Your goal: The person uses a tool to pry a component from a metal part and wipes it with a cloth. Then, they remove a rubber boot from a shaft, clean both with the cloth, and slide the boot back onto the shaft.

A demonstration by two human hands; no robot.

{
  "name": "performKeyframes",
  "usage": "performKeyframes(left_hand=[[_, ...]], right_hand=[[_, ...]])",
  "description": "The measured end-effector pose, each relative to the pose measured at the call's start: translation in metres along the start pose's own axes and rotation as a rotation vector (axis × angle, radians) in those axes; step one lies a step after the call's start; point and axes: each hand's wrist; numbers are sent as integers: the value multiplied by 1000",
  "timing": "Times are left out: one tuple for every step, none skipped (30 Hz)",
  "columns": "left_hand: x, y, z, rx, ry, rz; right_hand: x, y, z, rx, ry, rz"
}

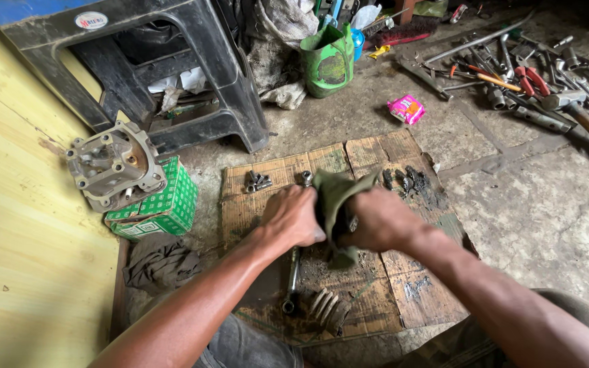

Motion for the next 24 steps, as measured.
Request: performKeyframes(left_hand=[[-3,1,1,-38,-17,-41],[-4,3,0,-37,-18,-41],[-4,6,-1,-77,-64,-44],[-5,8,-4,-116,-108,-48],[-6,10,-5,-114,-107,-48],[-7,11,-6,-24,-78,-74],[-9,10,-5,66,-49,-99],[-12,7,-4,69,-46,-97],[-15,2,-3,-151,-125,82],[-18,-5,-1,-369,-210,259],[-18,-10,2,-366,-210,258],[-19,-12,7,-357,-209,401],[-20,-13,12,-348,-208,543],[-23,-14,16,-348,-211,542],[-25,-14,21,-410,-238,588],[-26,-14,24,-470,-266,636],[-25,-13,26,-468,-270,637],[-24,-12,27,-507,-353,711],[-24,-10,28,-545,-438,785],[-24,-7,29,-543,-437,785],[-25,-3,30,-582,-428,768],[-25,1,31,-621,-420,754],[-30,5,31,-620,-421,756],[-38,8,31,-377,-325,604]], right_hand=[[4,-6,0,0,-2,1],[8,-13,1,-223,228,-193],[10,-17,3,-444,460,-388],[10,-17,6,-442,461,-387],[9,-15,10,-282,274,-298],[8,-15,14,-123,88,-207],[6,-15,16,-121,88,-204],[3,-16,20,-138,76,-190],[0,-17,23,-154,63,-176],[-4,-17,25,-151,63,-174],[-9,-18,27,-182,102,-197],[-14,-16,29,-218,138,-222],[-19,-14,32,-219,134,-224],[-24,-15,36,-178,73,-211],[-30,-15,41,-138,11,-197],[-37,-15,46,-138,9,-193],[-46,-14,51,-92,18,-110],[-55,-15,56,-42,31,-29],[-63,-15,62,-38,31,-27],[-69,-14,67,-18,67,-23],[-74,-14,70,3,102,-18],[-76,-13,73,2,103,-16],[-77,-11,74,16,131,44],[-75,-9,71,31,156,105]])
Point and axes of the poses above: each hand's wrist, its own z-axis towards the middle knuckle, its own y-axis out of the back of the hand, x = y × z, and after that the axes turned 14 degrees about z, right-handed
